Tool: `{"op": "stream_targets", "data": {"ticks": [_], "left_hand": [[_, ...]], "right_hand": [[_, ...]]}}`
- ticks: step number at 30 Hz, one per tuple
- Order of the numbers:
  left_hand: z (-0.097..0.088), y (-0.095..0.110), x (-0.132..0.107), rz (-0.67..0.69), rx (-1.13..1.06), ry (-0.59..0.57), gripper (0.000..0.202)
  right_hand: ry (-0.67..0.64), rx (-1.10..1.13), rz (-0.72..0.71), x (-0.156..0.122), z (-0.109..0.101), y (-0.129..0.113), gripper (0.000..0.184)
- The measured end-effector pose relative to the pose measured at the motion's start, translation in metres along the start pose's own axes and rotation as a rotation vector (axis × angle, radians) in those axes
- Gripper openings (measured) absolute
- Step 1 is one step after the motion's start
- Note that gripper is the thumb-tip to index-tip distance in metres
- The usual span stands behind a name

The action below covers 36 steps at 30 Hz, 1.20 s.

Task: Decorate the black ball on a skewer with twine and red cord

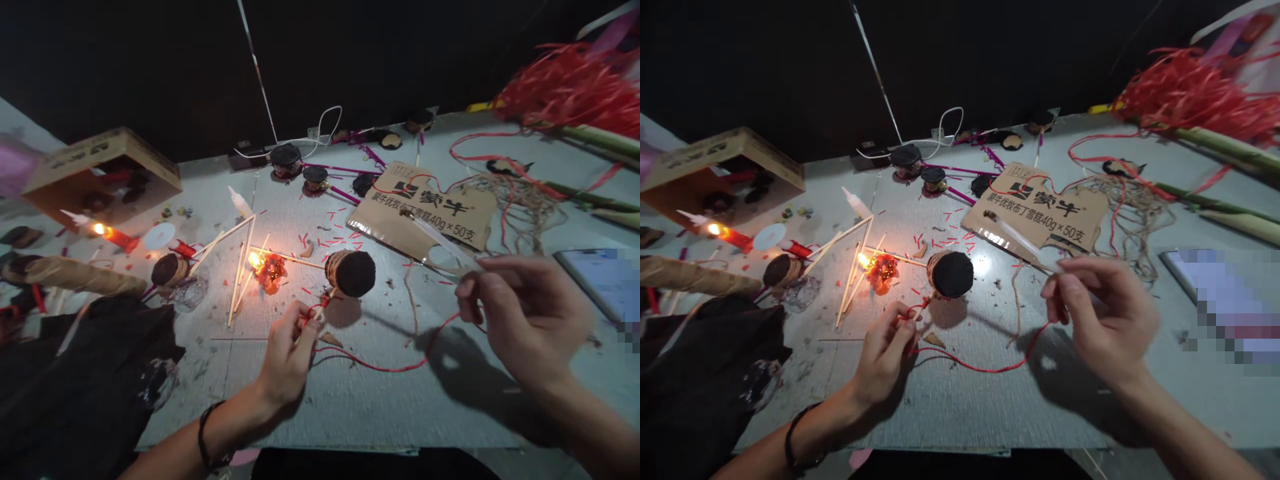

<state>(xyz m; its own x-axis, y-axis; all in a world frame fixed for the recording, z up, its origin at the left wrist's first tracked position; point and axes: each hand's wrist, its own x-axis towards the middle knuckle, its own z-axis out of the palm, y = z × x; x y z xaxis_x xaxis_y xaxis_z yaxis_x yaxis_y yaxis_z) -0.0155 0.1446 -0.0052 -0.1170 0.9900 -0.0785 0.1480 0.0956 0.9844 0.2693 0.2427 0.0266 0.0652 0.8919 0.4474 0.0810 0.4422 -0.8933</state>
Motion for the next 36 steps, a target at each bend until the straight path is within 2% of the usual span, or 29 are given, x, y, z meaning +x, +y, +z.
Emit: {"op": "stream_targets", "data": {"ticks": [5,10,16,20,25,31,36], "left_hand": [[0.0,0.007,0.004,0.081,0.085,0.053,0.025],[-0.002,0.007,0.004,0.132,0.167,0.078,0.019],[-0.004,-0.001,0.003,0.174,0.19,0.094,0.021],[-0.005,0.0,0.003,0.187,0.212,0.093,0.025],[-0.003,0.005,0.003,0.114,0.167,0.084,0.028],[-0.001,0.005,0.003,0.002,0.085,0.075,0.028],[0.001,0.006,0.003,0.001,0.097,0.083,0.028]], "right_hand": [[-0.071,-0.039,-0.157,-0.013,-0.005,0.007,0.02],[-0.286,-0.178,-0.367,-0.009,-0.008,0.003,0.032],[-0.484,-0.182,-0.417,-0.008,-0.004,0.0,0.023],[-0.578,-0.254,-0.448,-0.013,-0.001,0.002,0.027],[-0.63,-0.309,-0.446,-0.018,0.0,0.006,0.03],[-0.626,-0.308,-0.465,-0.021,-0.003,0.008,0.036],[-0.656,-0.358,-0.516,-0.022,-0.003,0.008,0.034]]}}
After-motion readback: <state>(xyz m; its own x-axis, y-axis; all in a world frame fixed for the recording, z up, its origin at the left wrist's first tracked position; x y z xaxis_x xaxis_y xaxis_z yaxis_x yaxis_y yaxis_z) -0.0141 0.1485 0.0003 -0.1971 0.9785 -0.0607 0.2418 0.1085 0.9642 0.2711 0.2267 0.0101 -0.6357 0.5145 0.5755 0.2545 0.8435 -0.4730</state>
